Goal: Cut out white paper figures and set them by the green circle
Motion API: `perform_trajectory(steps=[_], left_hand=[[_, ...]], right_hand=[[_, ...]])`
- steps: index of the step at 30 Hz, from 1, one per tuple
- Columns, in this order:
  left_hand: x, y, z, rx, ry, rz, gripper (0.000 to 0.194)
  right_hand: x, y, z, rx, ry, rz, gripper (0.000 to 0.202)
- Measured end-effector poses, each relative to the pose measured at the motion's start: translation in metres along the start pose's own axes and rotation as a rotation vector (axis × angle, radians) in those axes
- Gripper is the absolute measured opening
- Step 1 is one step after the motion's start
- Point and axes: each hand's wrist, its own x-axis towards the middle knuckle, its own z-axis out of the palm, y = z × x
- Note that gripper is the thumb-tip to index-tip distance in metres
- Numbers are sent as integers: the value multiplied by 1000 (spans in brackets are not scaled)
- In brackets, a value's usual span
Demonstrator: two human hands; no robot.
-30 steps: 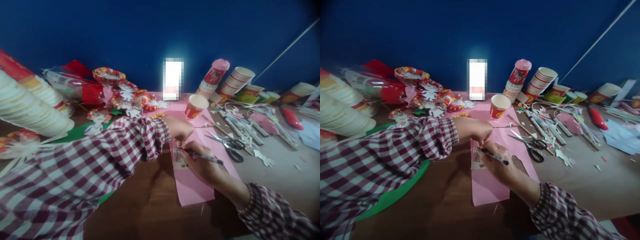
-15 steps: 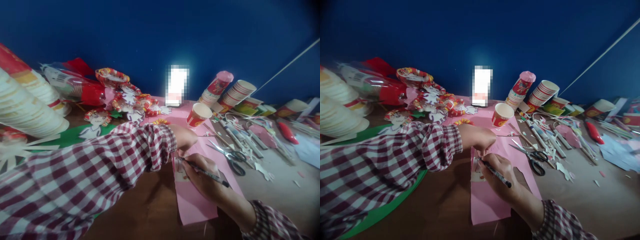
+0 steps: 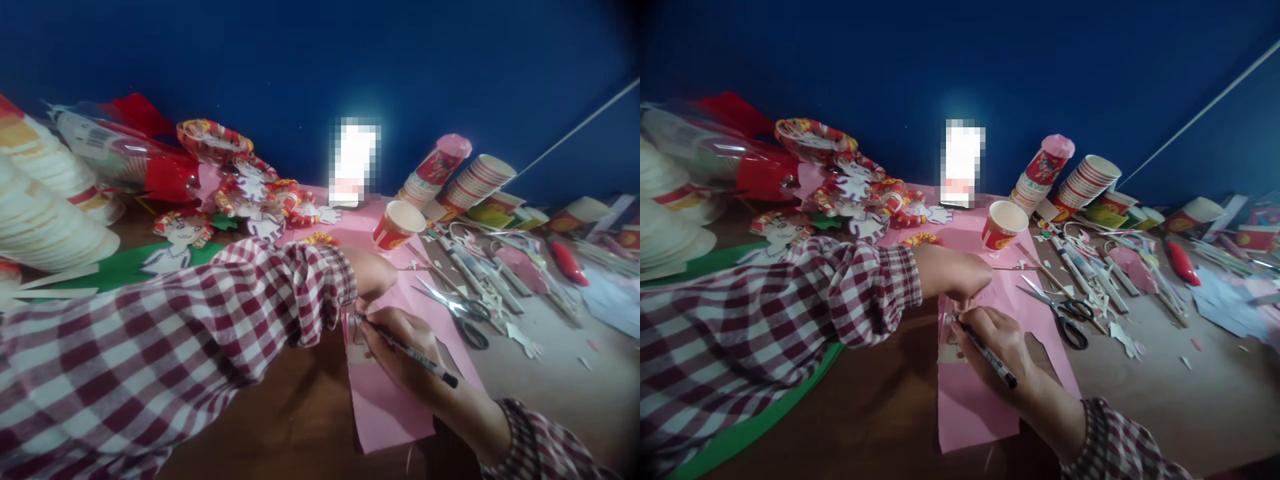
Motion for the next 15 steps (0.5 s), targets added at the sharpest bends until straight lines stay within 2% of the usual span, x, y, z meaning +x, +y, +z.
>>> perform_trajectory(steps=[8, 15], left_hand=[[6, -5, 5, -35, 26, 9, 29], [18, -13, 14, -38, 36, 9, 32]], right_hand=[[1, 4, 6, -76, 3, 25, 10], [11, -14, -8, -24, -26, 41, 11]])
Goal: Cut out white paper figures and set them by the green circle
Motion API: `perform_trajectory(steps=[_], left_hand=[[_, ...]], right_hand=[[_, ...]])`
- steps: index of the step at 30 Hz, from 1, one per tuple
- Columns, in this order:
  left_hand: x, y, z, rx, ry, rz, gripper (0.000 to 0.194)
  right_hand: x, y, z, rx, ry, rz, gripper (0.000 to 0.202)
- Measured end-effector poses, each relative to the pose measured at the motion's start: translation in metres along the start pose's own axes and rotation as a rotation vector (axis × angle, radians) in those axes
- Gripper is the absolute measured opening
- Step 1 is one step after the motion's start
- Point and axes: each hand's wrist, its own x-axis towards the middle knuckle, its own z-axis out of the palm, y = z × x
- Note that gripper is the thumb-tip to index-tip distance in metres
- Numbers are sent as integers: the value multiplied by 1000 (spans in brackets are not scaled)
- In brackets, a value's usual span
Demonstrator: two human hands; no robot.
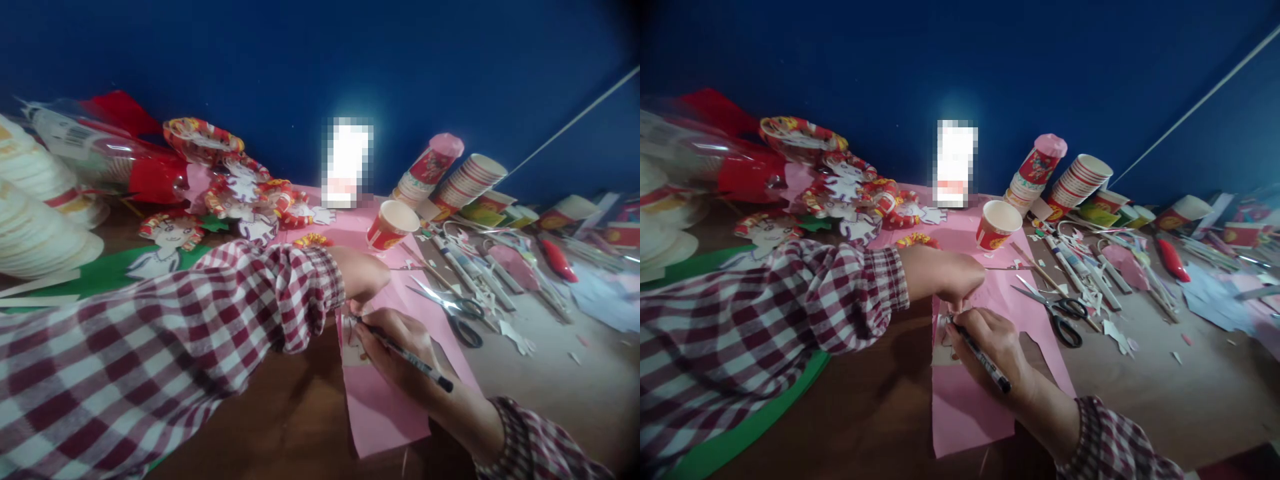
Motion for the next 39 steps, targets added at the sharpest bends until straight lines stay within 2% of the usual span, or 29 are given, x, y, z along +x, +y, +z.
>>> perform_trajectory(steps=[3, 4, 6, 12, 18, 22, 30, 35, 39], left_hand=[[0, 0, 0, 8, 1, 2, 33], [0, -1, 1, 10, 2, 7, 34], [0, -1, 1, 14, 10, 23, 34], [-5, 2, -3, 17, -7, 1, 35], [-6, 3, -4, 8, -4, -5, 34], [-4, 1, -1, -3, -3, -25, 36], [-7, 1, -1, -32, -4, -23, 32], [-5, 0, 0, -20, 1, -18, 29], [-5, -1, 0, -20, 3, -11, 36]], right_hand=[[3, -2, -2, -17, -61, 2, 16], [4, -1, -1, -25, -11, -1, 17], [3, 2, 2, -19, 9, -53, 18], [2, -1, 2, -45, 5, 34, 11], [0, 8, 7, -125, 56, -123, 13], [0, 16, 9, -137, 45, -183, 11], [1, 5, 5, -82, 57, -82, 10], [4, 5, 6, -82, 74, -98, 16], [6, 8, 8, -77, 111, -144, 16]])
